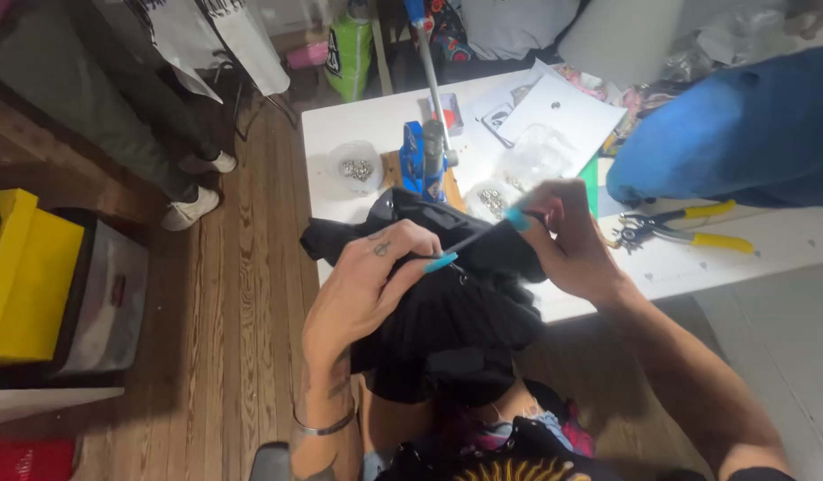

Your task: Attaching metal grommets to a black garment using a rotary hole punch and a manual press

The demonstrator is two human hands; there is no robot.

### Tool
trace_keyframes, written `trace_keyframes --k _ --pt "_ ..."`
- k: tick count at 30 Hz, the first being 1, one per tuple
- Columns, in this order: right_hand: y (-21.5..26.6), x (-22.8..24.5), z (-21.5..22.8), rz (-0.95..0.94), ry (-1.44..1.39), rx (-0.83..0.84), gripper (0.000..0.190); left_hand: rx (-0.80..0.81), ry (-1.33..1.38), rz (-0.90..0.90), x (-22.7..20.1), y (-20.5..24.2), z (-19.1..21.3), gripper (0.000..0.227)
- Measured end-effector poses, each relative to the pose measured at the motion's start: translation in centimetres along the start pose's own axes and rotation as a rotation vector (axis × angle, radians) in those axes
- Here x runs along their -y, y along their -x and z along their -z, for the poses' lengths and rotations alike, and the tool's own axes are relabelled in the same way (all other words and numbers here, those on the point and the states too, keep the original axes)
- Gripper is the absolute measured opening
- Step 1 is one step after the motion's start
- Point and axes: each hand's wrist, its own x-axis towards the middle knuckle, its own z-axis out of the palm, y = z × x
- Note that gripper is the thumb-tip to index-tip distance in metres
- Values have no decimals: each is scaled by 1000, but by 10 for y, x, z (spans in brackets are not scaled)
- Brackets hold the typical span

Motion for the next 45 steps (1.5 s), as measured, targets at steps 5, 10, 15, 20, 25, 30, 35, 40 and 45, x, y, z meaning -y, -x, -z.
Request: trace_keyframes --k 5,10,15,20,25,30,35,40,45 --pt "20 46 3 388 246 -115 21 -39 -90 -158 -68 0 8 9" --pt "58 96 11 83 48 326 42 27 -131 -255 -118 4 14 14" --pt "70 106 52 393 265 -20 19 -179 -261 -391 -182 7 24 8" --pt "63 143 82 374 58 -196 27 -124 -254 -359 -199 15 21 5" --pt "75 85 46 58 129 204 14 15 -86 120 -130 53 -18 14" --pt "104 30 -2 -366 -117 482 32 171 396 673 -30 89 -68 40" --pt "85 -32 -21 -346 -178 496 28 77 445 739 10 73 -66 16" --pt "31 -31 -25 -343 -147 696 25 -41 507 713 54 47 -56 16" --pt "0 -36 -44 -481 -311 590 26 56 483 795 91 42 -60 18"
